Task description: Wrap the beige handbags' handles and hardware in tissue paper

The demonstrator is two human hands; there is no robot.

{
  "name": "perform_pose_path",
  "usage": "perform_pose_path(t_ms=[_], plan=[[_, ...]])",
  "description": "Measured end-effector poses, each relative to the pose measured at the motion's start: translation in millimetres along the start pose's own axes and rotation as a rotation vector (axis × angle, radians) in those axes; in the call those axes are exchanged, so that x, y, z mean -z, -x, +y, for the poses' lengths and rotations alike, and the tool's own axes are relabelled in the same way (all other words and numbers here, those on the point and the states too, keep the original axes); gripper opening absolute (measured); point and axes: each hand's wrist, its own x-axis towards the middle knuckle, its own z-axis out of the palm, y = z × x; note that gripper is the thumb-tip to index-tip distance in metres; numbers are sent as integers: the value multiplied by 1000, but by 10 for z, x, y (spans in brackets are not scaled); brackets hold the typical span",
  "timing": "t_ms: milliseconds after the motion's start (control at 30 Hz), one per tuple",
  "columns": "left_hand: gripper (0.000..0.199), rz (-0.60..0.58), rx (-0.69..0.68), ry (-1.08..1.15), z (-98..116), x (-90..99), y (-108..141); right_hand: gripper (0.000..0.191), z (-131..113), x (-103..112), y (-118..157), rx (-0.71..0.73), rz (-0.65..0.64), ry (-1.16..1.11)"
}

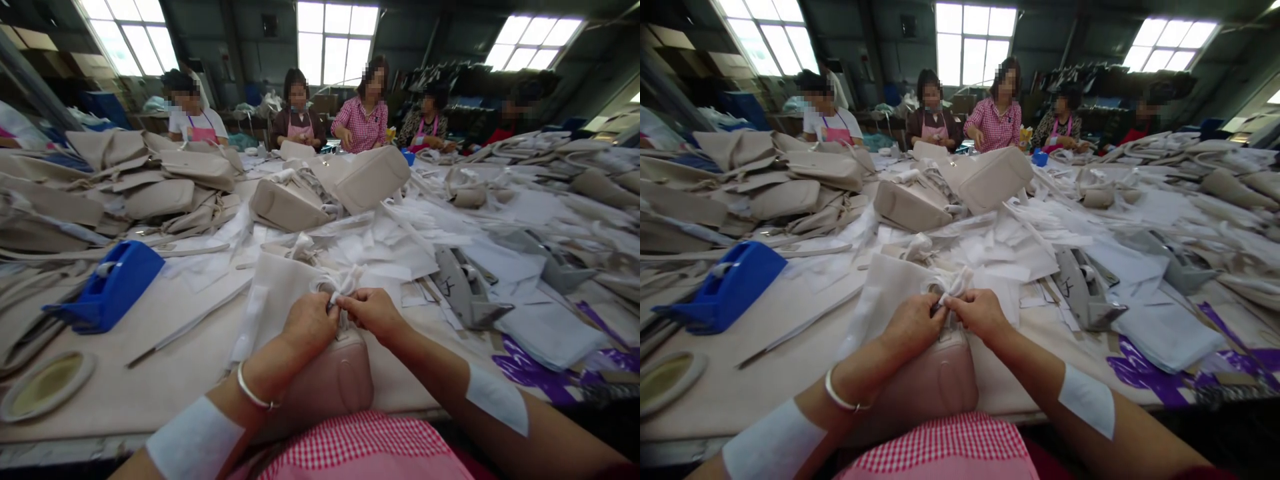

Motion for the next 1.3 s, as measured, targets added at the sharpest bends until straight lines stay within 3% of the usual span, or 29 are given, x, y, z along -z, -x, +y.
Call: perform_pose_path(t_ms=[100,267,467,600,833,1000,1167,1300], plan=[[28,-11,-4,-49,15,-2,3,41,13,-28,-37,-110,-67,-89],[28,5,-5,-95,50,-3,-4,46,9,-28,-72,-175,-160,-134],[24,21,-1,-47,7,14,-33,34,16,96,-80,-77,-221,-110],[28,9,24,153,-55,48,-49,25,64,165,-42,-61,-153,-57],[28,-189,148,773,-130,90,-58,24,50,213,-36,63,-74,-169],[30,-209,176,874,-92,105,-49,35,-28,211,-47,185,-197,-218],[34,-190,180,907,-53,123,-30,33,-123,103,-119,205,-182,-158],[35,-242,189,1062,-109,107,-32,34,-14,118,-271,185,-412,-442]])
